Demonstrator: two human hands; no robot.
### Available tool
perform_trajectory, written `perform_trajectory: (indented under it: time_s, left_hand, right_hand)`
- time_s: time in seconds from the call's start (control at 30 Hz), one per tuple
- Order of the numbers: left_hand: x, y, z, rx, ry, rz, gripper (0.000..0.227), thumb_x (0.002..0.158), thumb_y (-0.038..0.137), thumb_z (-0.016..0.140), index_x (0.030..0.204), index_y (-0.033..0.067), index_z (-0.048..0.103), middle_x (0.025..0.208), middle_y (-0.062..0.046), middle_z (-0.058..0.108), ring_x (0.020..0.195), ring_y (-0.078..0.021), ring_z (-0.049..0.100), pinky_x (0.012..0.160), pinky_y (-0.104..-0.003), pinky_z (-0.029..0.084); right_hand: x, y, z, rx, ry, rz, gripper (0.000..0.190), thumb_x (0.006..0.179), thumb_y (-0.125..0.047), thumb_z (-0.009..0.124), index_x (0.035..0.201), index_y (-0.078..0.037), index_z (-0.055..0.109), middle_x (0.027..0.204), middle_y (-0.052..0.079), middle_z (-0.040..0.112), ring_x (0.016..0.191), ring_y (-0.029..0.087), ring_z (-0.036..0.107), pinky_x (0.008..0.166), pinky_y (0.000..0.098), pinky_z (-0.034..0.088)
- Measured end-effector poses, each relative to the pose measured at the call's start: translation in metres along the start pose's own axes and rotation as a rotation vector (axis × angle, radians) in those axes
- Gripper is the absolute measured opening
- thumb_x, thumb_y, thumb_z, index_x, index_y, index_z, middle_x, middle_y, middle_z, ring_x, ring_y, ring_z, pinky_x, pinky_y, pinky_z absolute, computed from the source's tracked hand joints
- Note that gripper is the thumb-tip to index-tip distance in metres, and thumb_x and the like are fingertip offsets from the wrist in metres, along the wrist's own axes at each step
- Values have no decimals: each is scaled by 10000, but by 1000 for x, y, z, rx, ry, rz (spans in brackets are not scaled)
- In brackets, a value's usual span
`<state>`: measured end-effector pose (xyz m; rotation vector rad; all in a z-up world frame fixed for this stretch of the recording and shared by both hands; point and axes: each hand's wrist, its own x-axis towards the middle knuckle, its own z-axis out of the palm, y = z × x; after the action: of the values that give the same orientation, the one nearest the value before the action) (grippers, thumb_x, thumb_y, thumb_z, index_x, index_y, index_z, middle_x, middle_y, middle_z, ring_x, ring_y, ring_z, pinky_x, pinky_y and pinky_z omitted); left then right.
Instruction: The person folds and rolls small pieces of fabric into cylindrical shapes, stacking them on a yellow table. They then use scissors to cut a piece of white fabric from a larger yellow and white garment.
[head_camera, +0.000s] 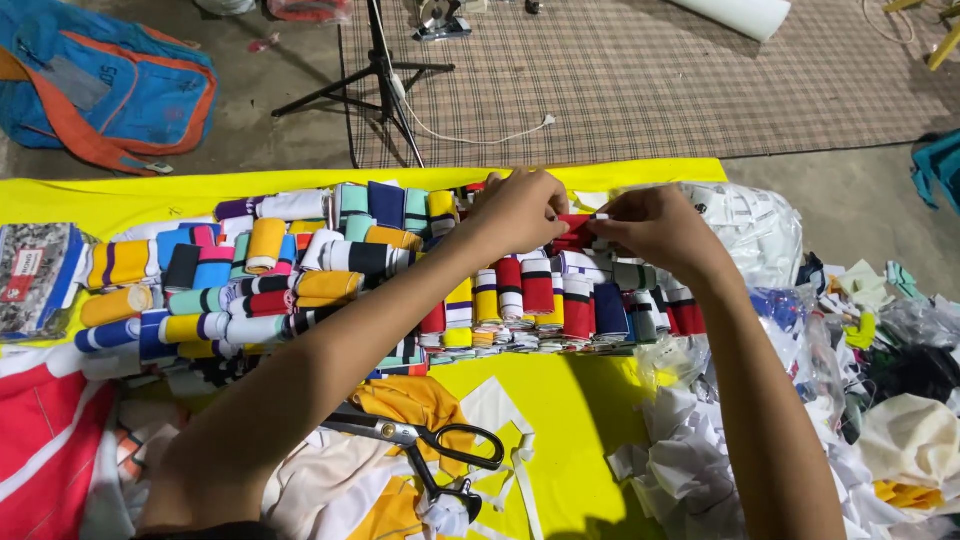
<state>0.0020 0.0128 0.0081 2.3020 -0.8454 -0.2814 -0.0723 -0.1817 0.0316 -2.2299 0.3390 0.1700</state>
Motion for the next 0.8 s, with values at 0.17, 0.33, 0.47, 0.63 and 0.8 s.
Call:
perform_trajectory:
  time_s: [0.17, 0.33, 0.47, 0.63, 0.8]
  left_hand:
    - [12, -9, 21, 97, -29, 66, 204, 792, 192, 803, 989, 151, 770, 884, -34, 773, 998, -286, 724, 900, -468, 387]
    - [15, -14, 27, 135, -25, 84, 272, 775, 150, 813, 1038, 160, 744, 923, -42, 767, 1028, -313, 715, 891, -499, 375]
    - [12, -12, 23, 161, -38, 109, 119, 767, 141, 791, 839, 235, 787, 907, -22, 750, 1014, -319, 678, 894, -493, 361]
    - [-19, 2, -19, 44, 75, 135, 136, 907, 215, 702, 1001, 181, 794, 1014, -77, 740, 1108, -338, 659, 980, -575, 380]
    - [-72, 2, -59, -58, 41, 171, 168, 918, 216, 637, 971, 134, 773, 1018, -154, 756, 1054, -427, 681, 888, -565, 511]
  right_hand:
    - [1, 0, 7, -201, -2, -33, 302, 896, -159, 776, 1148, 7, 757, 999, 248, 749, 952, 394, 719, 803, 449, 570]
    - [3, 6, 13, -335, 44, -114, 266, 848, -225, 829, 1081, -97, 812, 969, 215, 771, 978, 453, 728, 807, 475, 574]
    - [-3, -3, 13, -324, 34, -122, 319, 829, -185, 841, 1097, -21, 783, 992, 262, 754, 961, 490, 715, 816, 504, 587]
    - [-27, -25, 11, -314, 130, -255, 272, 898, -196, 809, 1089, -6, 780, 950, 258, 741, 887, 486, 726, 764, 502, 592]
    - [-72, -81, 19, -481, -144, -368, 253, 830, -211, 754, 1030, -60, 796, 988, 223, 777, 911, 439, 739, 751, 525, 579]
